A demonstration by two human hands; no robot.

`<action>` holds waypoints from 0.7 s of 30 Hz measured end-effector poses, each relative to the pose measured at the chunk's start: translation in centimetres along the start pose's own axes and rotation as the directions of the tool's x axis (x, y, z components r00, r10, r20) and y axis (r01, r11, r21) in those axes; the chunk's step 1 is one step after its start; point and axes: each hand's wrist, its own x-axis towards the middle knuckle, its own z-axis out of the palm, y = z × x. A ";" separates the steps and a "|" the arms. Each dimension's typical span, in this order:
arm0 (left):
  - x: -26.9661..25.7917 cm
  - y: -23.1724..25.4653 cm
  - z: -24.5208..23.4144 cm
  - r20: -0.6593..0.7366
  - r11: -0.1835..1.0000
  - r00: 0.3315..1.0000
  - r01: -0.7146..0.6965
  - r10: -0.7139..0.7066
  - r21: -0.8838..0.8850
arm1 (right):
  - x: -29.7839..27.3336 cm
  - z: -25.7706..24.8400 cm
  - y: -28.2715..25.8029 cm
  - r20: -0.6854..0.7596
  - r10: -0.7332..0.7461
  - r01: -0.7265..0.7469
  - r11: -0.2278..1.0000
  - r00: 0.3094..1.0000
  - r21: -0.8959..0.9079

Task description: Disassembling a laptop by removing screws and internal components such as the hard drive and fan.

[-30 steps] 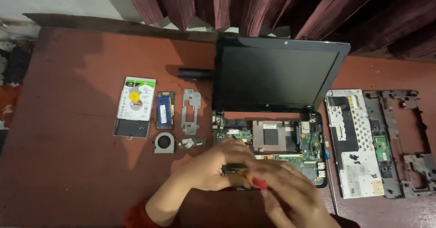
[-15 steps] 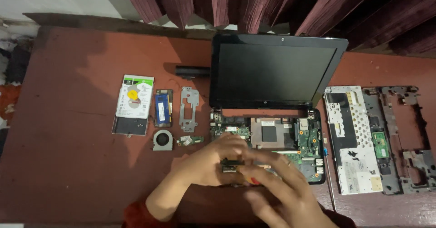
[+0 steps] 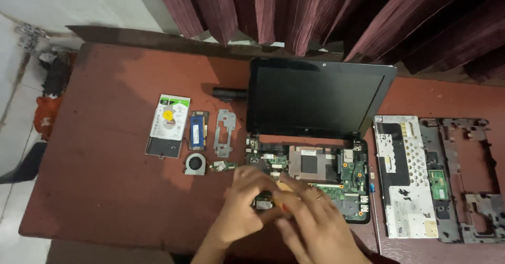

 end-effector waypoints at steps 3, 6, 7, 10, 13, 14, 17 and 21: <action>-1.2 0.1 0.0 0.060 0.996 0.995 0.074 -0.077 0.050 | -0.4 1.7 0.7 -0.147 -0.064 0.062 0.998 0.987 -0.022; -2.7 -0.3 -0.4 0.177 0.940 0.973 0.085 -0.151 0.331 | -1.6 2.0 1.7 0.091 0.145 -0.150 0.987 0.985 0.058; -3.1 -0.6 -0.2 0.175 0.939 0.972 0.093 -0.158 0.332 | -1.9 2.0 2.1 0.098 0.143 -0.149 0.987 0.985 0.062; -4.0 -1.3 0.3 0.100 0.909 0.984 0.095 -0.147 0.407 | -2.7 2.0 3.1 -0.017 0.143 -0.127 0.925 0.990 0.357; -4.2 -1.2 0.5 0.064 0.910 0.986 0.118 -0.156 0.397 | -2.8 2.1 3.5 -0.063 0.144 -0.104 0.898 0.988 0.428; -4.1 -1.0 0.5 0.061 0.909 0.985 0.124 -0.161 0.397 | -2.8 2.0 3.5 -0.104 0.145 -0.087 0.897 0.984 0.433; -3.9 -1.0 0.6 0.039 0.906 0.988 0.119 -0.148 0.405 | -2.8 1.4 3.2 -0.117 0.198 -0.123 0.879 0.973 0.461; -3.7 -1.1 1.1 -0.026 0.910 0.997 0.083 -0.079 0.405 | -2.6 0.6 2.3 -0.107 0.321 -0.222 0.824 0.941 0.521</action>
